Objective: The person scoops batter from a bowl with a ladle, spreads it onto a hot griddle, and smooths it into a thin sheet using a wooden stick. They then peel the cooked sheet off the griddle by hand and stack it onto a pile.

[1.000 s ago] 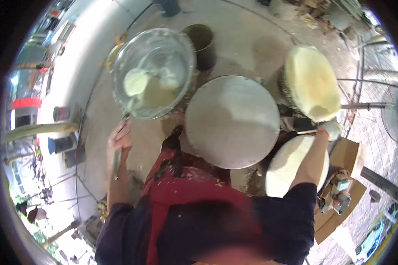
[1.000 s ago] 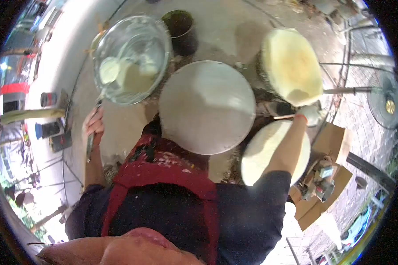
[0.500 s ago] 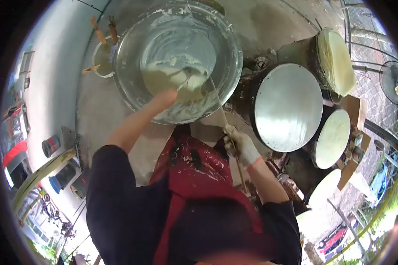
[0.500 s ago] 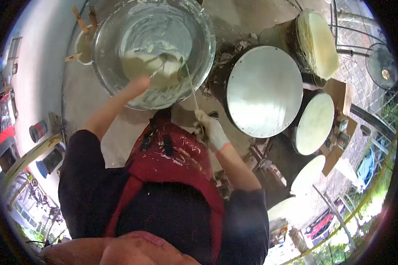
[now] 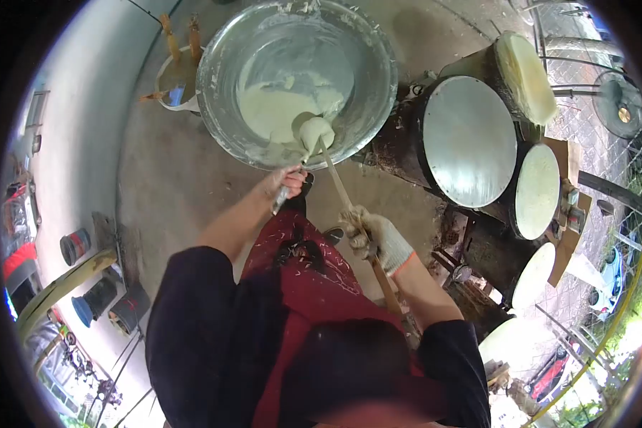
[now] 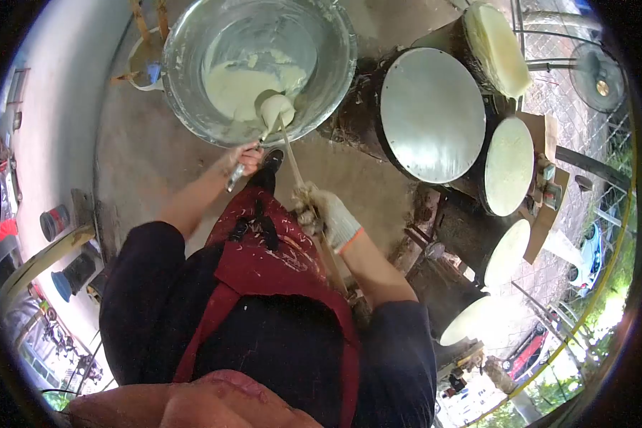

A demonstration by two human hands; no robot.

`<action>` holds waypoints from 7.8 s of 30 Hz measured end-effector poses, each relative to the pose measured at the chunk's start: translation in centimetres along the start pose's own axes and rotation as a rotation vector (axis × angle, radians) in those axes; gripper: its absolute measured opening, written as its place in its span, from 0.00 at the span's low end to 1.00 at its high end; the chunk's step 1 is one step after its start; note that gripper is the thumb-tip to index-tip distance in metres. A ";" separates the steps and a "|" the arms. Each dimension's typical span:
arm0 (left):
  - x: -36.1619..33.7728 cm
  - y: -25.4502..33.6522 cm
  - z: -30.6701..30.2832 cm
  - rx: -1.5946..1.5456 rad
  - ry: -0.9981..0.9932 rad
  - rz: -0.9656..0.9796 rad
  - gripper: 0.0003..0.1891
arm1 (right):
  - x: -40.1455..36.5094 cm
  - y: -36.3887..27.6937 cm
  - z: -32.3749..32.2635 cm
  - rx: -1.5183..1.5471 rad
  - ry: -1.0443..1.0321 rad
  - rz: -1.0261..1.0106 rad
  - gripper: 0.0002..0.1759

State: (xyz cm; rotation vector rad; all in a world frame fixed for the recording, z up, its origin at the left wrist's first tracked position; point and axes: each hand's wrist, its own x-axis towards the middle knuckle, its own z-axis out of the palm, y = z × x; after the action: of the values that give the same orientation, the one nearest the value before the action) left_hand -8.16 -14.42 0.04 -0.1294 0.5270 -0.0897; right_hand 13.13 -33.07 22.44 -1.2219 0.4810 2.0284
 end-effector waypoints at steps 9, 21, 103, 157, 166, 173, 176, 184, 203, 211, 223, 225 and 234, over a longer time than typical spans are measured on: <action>-11.5 -8.4 19.9 0.041 -0.159 0.349 0.14 | -11.9 10.9 -3.0 -0.343 0.022 -0.470 0.17; -17.9 4.1 39.0 0.552 -0.139 0.799 0.18 | -9.9 4.8 -2.4 -0.003 0.124 -1.376 0.21; 15.5 -18.5 36.4 1.317 1.133 1.093 0.11 | -13.2 -26.3 -39.6 -0.715 0.127 -0.812 0.23; 5.3 -14.0 31.7 1.856 0.697 1.041 0.10 | -2.3 -7.1 -18.3 -0.088 0.173 -0.848 0.18; -1.9 -14.0 26.9 1.314 0.747 0.832 0.08 | -0.4 -3.3 -18.1 -0.342 1.123 -0.815 0.18; -0.7 -18.1 26.2 1.273 0.764 0.891 0.09 | -0.1 -0.5 -21.7 -0.954 1.201 -1.016 0.16; 0.9 -19.9 27.3 1.306 0.763 0.911 0.10 | -4.1 -0.4 -25.1 -1.099 1.309 -0.764 0.16; 5.8 -25.1 30.5 1.369 0.754 0.916 0.10 | -9.0 -2.6 -31.3 -1.079 1.031 -0.907 0.20; 10.6 -28.3 34.3 1.319 0.858 0.795 0.07 | -12.0 -10.9 -45.5 -1.216 1.208 -0.955 0.33; 11.3 -29.1 32.5 1.336 0.885 0.806 0.08 | -12.7 -19.3 -35.4 -1.195 1.260 -1.278 0.28; 19.2 -26.0 38.7 1.467 0.683 0.750 0.12 | -15.4 -4.9 -42.0 0.062 0.411 -0.852 0.18; 22.3 -23.1 39.0 1.472 0.599 0.733 0.13 | -13.7 -7.1 -45.0 0.007 0.625 -0.941 0.17; 35.3 -12.7 40.1 1.506 0.218 0.447 0.12 | -14.6 -2.0 -41.1 0.143 0.525 -1.142 0.24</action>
State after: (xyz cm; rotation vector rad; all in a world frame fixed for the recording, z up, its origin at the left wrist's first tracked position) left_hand 41.84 -27.17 18.77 1.4752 0.5777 -0.0445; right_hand 44.04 -63.07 15.45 -1.4520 0.0834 0.7048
